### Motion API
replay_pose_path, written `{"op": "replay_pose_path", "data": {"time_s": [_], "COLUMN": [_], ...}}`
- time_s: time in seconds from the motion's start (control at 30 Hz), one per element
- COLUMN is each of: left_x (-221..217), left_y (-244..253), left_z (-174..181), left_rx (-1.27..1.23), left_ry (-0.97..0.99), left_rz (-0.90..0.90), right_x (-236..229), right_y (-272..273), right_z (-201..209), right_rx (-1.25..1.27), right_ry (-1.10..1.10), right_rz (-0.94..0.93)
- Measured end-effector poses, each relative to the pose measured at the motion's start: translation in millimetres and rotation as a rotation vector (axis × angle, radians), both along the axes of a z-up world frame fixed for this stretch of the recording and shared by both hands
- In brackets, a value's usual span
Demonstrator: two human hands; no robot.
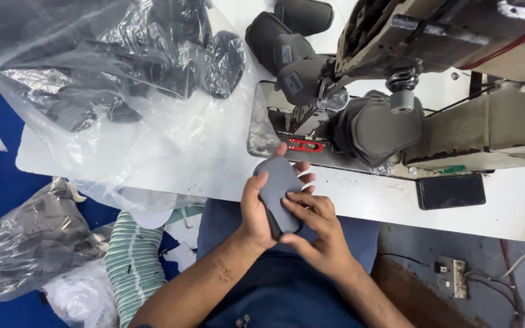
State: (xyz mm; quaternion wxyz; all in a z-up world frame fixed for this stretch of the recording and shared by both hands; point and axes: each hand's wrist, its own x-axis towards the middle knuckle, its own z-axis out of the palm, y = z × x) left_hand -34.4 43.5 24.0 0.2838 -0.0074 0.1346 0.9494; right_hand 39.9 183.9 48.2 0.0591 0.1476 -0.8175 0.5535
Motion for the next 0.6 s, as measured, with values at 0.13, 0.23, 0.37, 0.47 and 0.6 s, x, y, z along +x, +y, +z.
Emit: {"op": "replay_pose_path", "data": {"time_s": [0.13,0.23,0.37,0.47,0.6], "left_x": [0,3,3,4,2], "left_y": [-1,-2,-5,-5,6], "left_z": [0,1,1,-6,-14], "left_rx": [-0.077,-0.152,-0.101,-0.092,-0.124], "left_ry": [-0.01,-0.032,-0.145,-0.152,-0.175], "left_rz": [-0.098,-0.195,-0.198,-0.214,-0.161], "right_x": [-1,0,-12,-8,-2], "right_y": [-4,-2,-2,3,3], "right_z": [2,-8,12,3,-13], "right_rx": [0.305,0.393,0.275,0.312,0.287], "right_ry": [0.103,0.151,0.142,0.082,0.114], "right_rz": [-0.102,-0.132,0.003,-0.027,-0.119]}}
